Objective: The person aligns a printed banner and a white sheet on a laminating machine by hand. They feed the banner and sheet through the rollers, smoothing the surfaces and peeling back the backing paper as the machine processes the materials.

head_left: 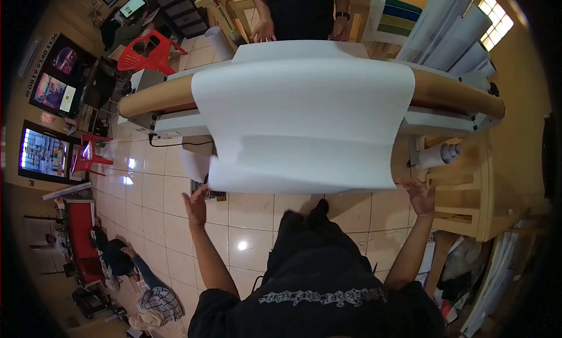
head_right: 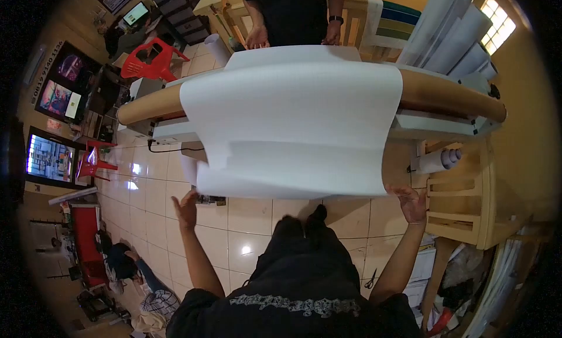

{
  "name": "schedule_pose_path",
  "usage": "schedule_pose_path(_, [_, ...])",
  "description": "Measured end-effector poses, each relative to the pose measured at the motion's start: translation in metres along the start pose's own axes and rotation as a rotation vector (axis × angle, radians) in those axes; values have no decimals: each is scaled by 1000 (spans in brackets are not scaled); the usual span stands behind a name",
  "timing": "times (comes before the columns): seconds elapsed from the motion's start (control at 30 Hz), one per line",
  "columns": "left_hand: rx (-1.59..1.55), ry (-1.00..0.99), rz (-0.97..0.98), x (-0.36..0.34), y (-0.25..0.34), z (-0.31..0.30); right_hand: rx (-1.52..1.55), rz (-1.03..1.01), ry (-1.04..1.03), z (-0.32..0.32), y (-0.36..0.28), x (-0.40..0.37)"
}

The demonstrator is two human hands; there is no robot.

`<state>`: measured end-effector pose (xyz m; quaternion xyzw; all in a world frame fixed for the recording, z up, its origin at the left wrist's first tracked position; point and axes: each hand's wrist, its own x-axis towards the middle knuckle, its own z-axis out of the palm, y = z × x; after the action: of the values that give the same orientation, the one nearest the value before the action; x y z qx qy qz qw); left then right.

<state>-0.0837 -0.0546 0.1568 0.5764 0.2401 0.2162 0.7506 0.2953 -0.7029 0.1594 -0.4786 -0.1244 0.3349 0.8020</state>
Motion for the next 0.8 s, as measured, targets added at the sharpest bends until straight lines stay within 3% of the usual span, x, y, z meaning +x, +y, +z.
schedule_pose_path(0.1, [205, 206, -5, -7, -43, 2, -120, 39, 132, -1, 46, -25])
schedule_pose_path(0.17, [165, 328, -189, -22, -97, -40, -40, 247, 802, 1, 81, -51])
schedule_pose_path(0.2, [160, 362, -262, -39, -113, -50, -24, 282, 923, -16, 109, -70])
schedule_pose_path(0.33, [199, 493, -498, -87, -124, -44, -22, 456, 995, -9, 161, -126])
schedule_pose_path(0.43, [308, 423, -439, -79, -114, -41, -140, 578, 884, -7, 164, -124])
schedule_pose_path(0.5, [346, 358, -372, -46, -85, -30, -216, 436, 796, -27, 158, -84])
schedule_pose_path(0.63, [346, 251, -57, 52, -37, 20, -561, 50, 766, 43, 67, 25])
schedule_pose_path(0.8, [335, 247, 182, 168, 28, 102, -581, -280, 597, 41, 2, 149])
